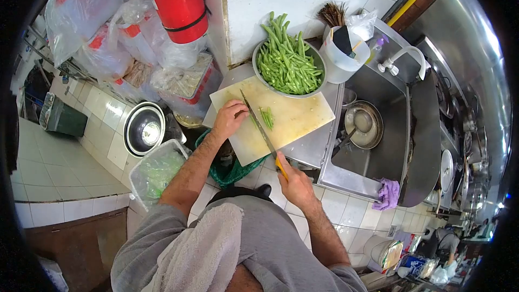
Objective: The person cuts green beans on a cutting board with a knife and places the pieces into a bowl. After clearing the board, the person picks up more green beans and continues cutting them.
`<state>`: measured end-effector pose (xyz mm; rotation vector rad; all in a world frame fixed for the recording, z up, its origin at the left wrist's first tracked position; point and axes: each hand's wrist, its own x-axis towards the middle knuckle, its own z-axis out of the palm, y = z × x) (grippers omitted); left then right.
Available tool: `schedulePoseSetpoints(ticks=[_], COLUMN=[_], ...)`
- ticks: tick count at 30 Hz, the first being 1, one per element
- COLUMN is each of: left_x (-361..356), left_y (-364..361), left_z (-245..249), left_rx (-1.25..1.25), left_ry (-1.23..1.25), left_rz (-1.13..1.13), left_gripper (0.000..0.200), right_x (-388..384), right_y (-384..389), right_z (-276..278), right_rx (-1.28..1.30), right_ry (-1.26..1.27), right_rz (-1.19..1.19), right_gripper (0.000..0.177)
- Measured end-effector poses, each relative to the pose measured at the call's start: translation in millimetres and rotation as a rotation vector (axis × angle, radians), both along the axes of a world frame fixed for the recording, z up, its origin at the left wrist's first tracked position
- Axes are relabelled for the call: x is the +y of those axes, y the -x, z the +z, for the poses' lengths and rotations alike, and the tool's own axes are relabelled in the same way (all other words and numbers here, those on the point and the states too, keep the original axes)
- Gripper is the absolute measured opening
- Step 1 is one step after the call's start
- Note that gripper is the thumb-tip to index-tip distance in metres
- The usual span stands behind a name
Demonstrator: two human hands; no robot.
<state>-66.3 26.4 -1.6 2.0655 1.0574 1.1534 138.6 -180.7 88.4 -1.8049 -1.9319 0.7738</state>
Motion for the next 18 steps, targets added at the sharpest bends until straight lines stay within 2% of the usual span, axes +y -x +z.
schedulePoseSetpoints(ticks=[5, 8, 11, 12, 14, 18], left_x=[1.7, 2.0, 0.4, -1.5, 1.6, 0.9], left_y=[0.7, 0.1, 0.7, 0.9, 0.0, 2.2], left_z=[-2.3, -3.2, 0.4, 1.5, 4.6, -1.2], left_rx=[-0.011, -0.014, -0.013, 0.004, 0.015, 0.021], left_ry=[-0.05, -0.053, -0.004, -0.032, -0.069, -0.052], left_rz=[-0.001, -0.015, -0.025, 0.005, 0.041, 0.036], left_gripper=[0.013, 0.013, 0.014, 0.016, 0.017, 0.018], right_x=[-4.4, 33.9, 65.4, 59.7, 40.5, -20.6], right_y=[2.4, 20.2, 31.1, 30.9, 23.2, -15.4], right_z=[4.7, -3.7, -15.5, -8.9, 10.7, -1.5], right_rx=[-0.057, 0.01, 0.084, 0.088, 0.086, 0.219], right_ry=[0.031, 0.114, 0.071, 0.067, 0.335, 0.179], right_rz=[0.007, -0.058, -0.055, -0.061, -0.156, -0.118], right_gripper=[0.068, 0.066, 0.065, 0.065, 0.066, 0.067])
